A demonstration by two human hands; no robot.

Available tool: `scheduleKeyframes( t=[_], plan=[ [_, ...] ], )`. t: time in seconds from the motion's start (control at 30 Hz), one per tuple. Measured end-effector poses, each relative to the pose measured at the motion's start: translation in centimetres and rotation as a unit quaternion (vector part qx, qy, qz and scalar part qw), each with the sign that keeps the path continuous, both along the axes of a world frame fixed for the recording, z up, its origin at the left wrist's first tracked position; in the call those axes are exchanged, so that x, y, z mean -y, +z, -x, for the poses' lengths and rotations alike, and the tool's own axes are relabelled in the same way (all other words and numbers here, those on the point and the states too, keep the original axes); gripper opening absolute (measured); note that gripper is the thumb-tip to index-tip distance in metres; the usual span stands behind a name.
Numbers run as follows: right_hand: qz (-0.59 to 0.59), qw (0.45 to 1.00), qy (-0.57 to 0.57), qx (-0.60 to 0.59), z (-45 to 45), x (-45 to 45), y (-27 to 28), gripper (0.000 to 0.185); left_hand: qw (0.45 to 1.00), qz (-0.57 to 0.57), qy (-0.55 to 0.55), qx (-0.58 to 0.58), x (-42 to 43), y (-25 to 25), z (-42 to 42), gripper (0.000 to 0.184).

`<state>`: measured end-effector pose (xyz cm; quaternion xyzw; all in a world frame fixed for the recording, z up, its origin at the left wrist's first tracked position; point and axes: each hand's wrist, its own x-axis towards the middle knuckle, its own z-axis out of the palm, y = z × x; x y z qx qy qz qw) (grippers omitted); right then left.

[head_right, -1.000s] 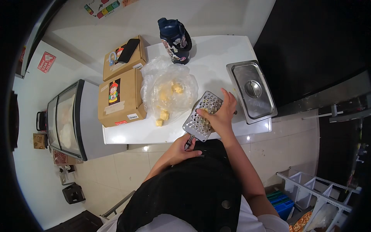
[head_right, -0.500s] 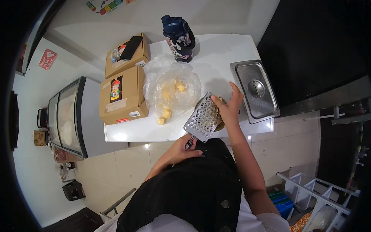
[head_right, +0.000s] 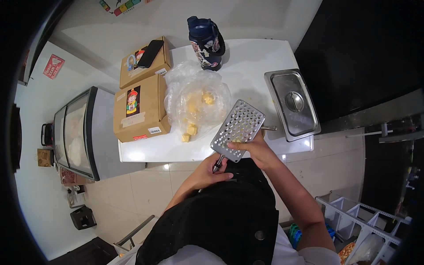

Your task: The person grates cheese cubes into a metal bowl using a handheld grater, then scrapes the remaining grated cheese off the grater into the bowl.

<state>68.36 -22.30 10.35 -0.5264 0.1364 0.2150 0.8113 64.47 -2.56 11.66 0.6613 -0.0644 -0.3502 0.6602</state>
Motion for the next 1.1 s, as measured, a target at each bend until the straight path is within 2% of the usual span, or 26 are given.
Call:
scheduleKeyframes(
  t=[0.13, 0.27, 0.43, 0.5, 0.6, 0.63, 0.77, 0.93, 1.1],
  plan=[
    [0.018, 0.998, 0.059, -0.026, -1.3, 1.3, 0.7, 0.081, 1.000, 0.000, 0.004, 0.006, 0.1, 0.3, 0.3, 0.030],
    [0.066, 0.975, 0.186, -0.100, -3.3, 2.2, 2.3, 0.088, 1.000, -0.002, 0.007, -0.004, -0.2, 0.6, 0.3, 0.030],
    [0.126, 0.988, 0.087, -0.030, -4.5, 3.5, 0.3, 0.102, 1.000, -0.023, 0.003, -0.004, -0.6, 0.3, 0.4, 0.030],
    [0.163, 0.983, 0.082, -0.011, -4.8, 4.2, 1.0, 0.106, 1.000, -0.016, 0.005, -0.007, -0.6, 0.2, 0.4, 0.030],
    [0.270, 0.960, 0.068, 0.046, -5.3, 4.8, 2.1, 0.120, 1.000, 0.003, 0.014, -0.018, -0.8, 0.0, 0.3, 0.030],
    [0.270, 0.959, 0.071, 0.046, -5.1, 4.5, 1.8, 0.120, 1.000, 0.003, 0.017, -0.019, -0.8, 0.0, 0.3, 0.030],
    [0.369, 0.904, 0.033, 0.214, -1.9, 1.5, -0.8, 0.129, 0.999, 0.017, 0.015, -0.040, -0.6, 0.0, 0.0, 0.030],
    [0.428, 0.881, 0.017, 0.200, -3.2, 1.3, -1.6, 0.131, 1.000, -0.013, 0.002, -0.019, -0.4, -0.1, -0.1, 0.030],
    [0.421, 0.894, -0.020, 0.152, -5.1, 2.6, -1.7, 0.127, 0.999, -0.029, -0.019, -0.012, -0.4, 0.2, 0.0, 0.030]
  ],
)
